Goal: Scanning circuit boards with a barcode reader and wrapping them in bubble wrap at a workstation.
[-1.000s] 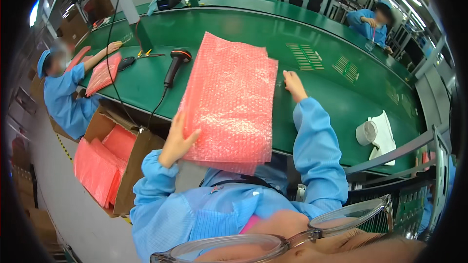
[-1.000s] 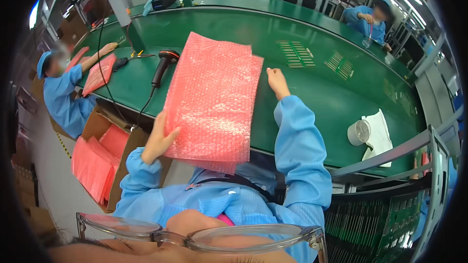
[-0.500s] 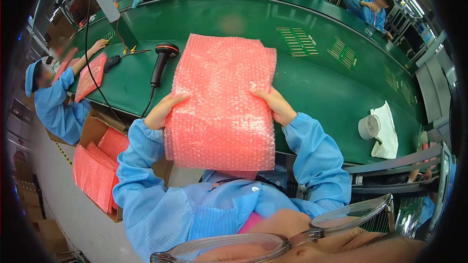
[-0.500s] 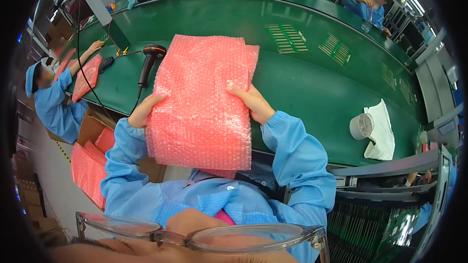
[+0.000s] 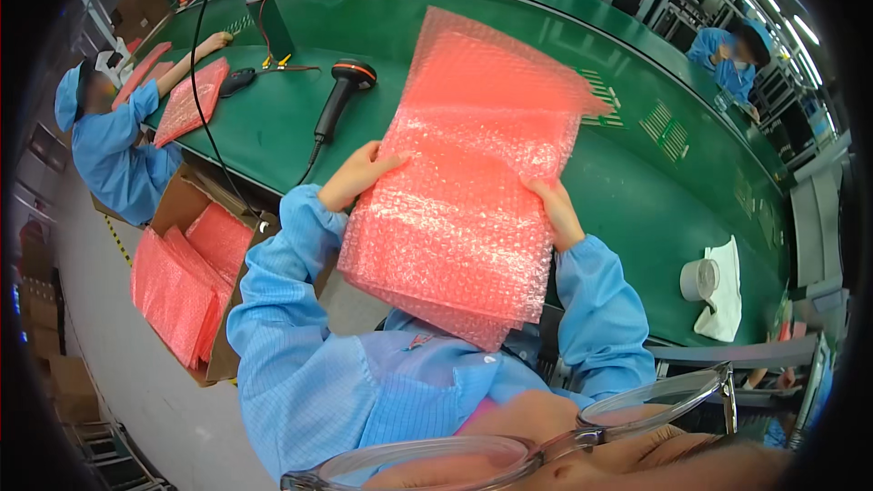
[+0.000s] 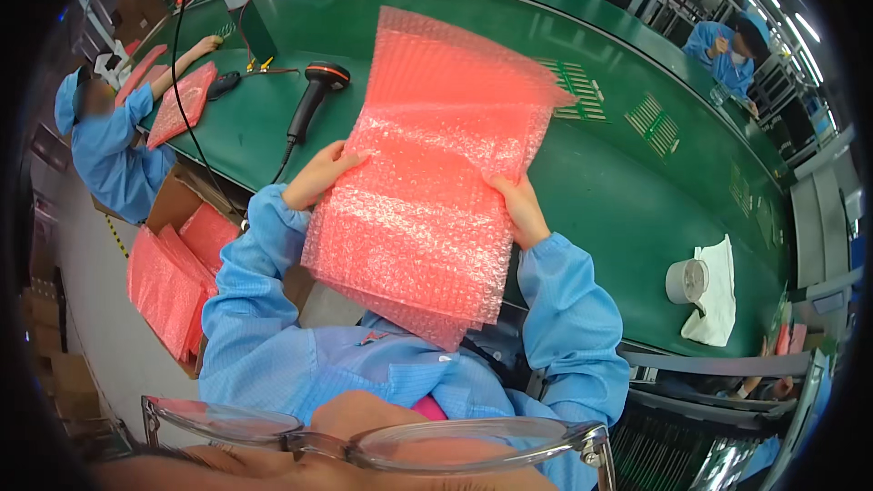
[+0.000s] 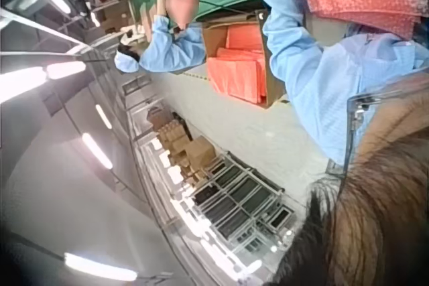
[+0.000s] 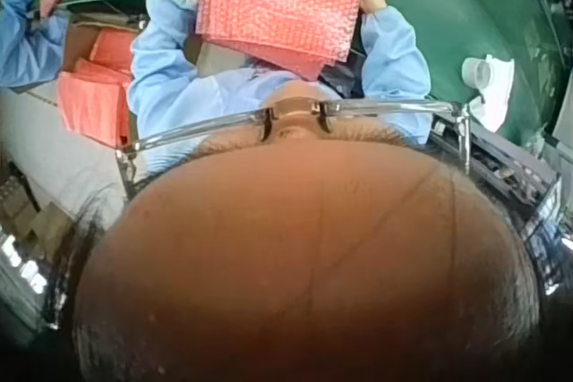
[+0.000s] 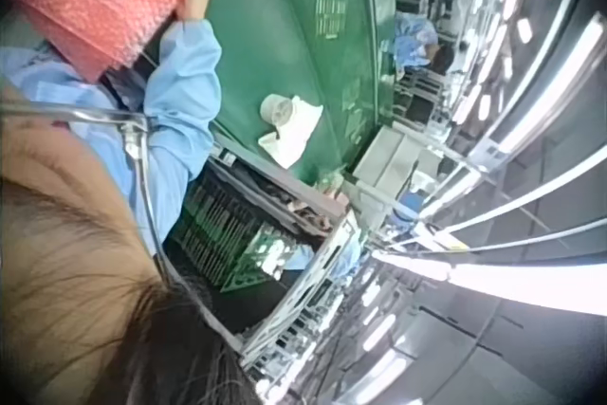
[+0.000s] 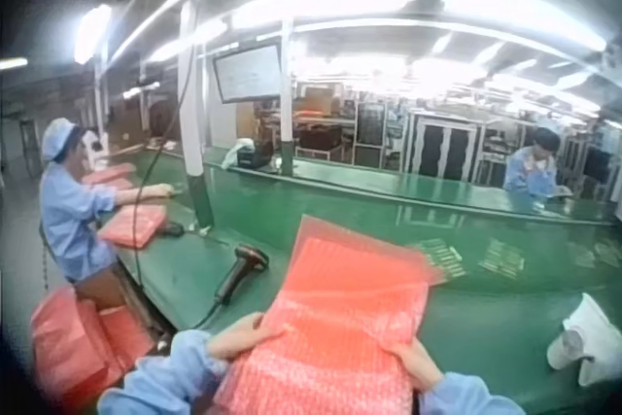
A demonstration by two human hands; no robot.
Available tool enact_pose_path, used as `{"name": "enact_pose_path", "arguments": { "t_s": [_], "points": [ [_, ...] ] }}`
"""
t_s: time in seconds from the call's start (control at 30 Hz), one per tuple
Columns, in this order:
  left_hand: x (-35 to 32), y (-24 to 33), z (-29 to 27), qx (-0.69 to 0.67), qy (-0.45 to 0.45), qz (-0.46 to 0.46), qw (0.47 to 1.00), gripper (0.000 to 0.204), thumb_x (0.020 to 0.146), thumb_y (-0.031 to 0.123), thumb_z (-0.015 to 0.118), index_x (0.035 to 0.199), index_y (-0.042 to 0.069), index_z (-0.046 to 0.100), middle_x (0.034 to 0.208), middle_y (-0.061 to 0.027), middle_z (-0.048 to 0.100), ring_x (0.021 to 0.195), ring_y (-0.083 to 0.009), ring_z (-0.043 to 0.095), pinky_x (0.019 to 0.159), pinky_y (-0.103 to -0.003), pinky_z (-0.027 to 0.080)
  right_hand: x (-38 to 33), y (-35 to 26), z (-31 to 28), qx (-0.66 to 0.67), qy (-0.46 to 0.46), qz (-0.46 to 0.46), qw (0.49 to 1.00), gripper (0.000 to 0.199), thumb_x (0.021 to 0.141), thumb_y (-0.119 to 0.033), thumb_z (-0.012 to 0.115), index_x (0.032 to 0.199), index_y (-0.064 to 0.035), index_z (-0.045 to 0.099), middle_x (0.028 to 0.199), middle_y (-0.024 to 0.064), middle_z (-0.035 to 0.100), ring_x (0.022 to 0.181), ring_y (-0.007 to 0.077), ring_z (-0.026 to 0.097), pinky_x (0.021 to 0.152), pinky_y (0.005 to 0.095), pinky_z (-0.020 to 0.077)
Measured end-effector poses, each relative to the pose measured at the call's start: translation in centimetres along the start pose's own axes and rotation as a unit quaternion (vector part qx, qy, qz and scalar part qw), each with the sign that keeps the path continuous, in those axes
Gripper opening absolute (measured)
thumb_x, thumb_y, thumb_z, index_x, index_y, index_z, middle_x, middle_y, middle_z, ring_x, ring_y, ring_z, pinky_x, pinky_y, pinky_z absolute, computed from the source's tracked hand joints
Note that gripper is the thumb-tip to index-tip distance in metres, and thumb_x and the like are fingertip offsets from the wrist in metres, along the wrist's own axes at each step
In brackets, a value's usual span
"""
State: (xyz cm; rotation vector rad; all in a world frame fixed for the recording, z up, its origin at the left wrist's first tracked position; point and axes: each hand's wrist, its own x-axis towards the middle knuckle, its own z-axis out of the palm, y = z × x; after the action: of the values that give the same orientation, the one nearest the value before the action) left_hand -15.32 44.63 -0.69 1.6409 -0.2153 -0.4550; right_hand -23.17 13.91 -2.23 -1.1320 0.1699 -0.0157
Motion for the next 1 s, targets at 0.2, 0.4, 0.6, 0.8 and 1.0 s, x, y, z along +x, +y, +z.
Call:
{"name": "enact_pose_path", "arguments": {
  "t_s": [0.2, 0.4, 0.6, 0.8, 1.0],
  "points": [
    [-0.3, 1.2, -2.8, 0.060, 0.020, -0.070, 0.996, 0.037, 0.088, 0.030, 0.052, 0.113, 0.002, 0.054, 0.097, -0.0012, 0.058, 0.083, -0.0079, 0.053, 0.068, -0.021, 0.042, 0.0, -0.3, 0.1, -0.053, 0.002, 0.025, 0.998, 0.043, 0.080, -0.011, 0.059, 0.120, -0.0012, 0.044, 0.108, 0.0106, 0.058, 0.090, 0.0200, 0.059, 0.080, 0.0319, 0.0483],
    [0.7, -0.5, -3.4, 0.071, 0.028, 0.043, 0.996, 0.033, 0.085, 0.026, 0.059, 0.104, 0.000, 0.058, 0.088, -0.0026, 0.060, 0.079, -0.0094, 0.054, 0.068, -0.024, 0.043, -0.3, -0.4, 0.3, -0.049, 0.025, 0.050, 0.997, 0.053, 0.078, -0.009, 0.061, 0.124, 0.0002, 0.037, 0.112, 0.0132, 0.054, 0.095, 0.0226, 0.057, 0.081, 0.0341, 0.0479],
    [5.0, -2.5, -11.0, 0.539, 0.361, 0.125, 0.751, 0.049, 0.072, 0.036, 0.068, 0.102, 0.000, 0.053, 0.103, -0.0193, 0.054, 0.093, -0.0371, 0.052, 0.079, -0.043, 0.045, 1.0, 0.7, 0.8, -0.065, 0.036, 0.024, 0.997, 0.046, 0.078, -0.012, 0.060, 0.119, -0.0006, 0.044, 0.105, 0.0121, 0.058, 0.089, 0.0217, 0.059, 0.078, 0.0329, 0.0487],
    [5.8, 0.9, -16.7, 0.472, 0.297, 0.083, 0.826, 0.039, 0.070, 0.031, 0.069, 0.090, -0.001, 0.058, 0.076, -0.0184, 0.062, 0.072, -0.0306, 0.062, 0.064, -0.039, 0.047, 3.6, 2.5, 6.9, -0.050, 0.031, -0.017, 0.998, 0.048, 0.076, -0.010, 0.060, 0.120, 0.0022, 0.043, 0.108, 0.0132, 0.056, 0.093, 0.0232, 0.057, 0.081, 0.0332, 0.0467],
    [2.0, 11.3, -22.8, 0.450, 0.320, 0.106, 0.827, 0.034, 0.076, 0.025, 0.067, 0.096, 0.000, 0.056, 0.065, -0.0045, 0.056, 0.048, -0.0102, 0.053, 0.044, -0.026, 0.040, 11.1, 9.7, 16.4, -0.074, 0.081, -0.063, 0.992, 0.057, 0.072, -0.015, 0.066, 0.114, 0.0094, 0.037, 0.106, 0.0231, 0.052, 0.093, 0.0276, 0.055, 0.085, 0.0373, 0.0444]
  ]
}}
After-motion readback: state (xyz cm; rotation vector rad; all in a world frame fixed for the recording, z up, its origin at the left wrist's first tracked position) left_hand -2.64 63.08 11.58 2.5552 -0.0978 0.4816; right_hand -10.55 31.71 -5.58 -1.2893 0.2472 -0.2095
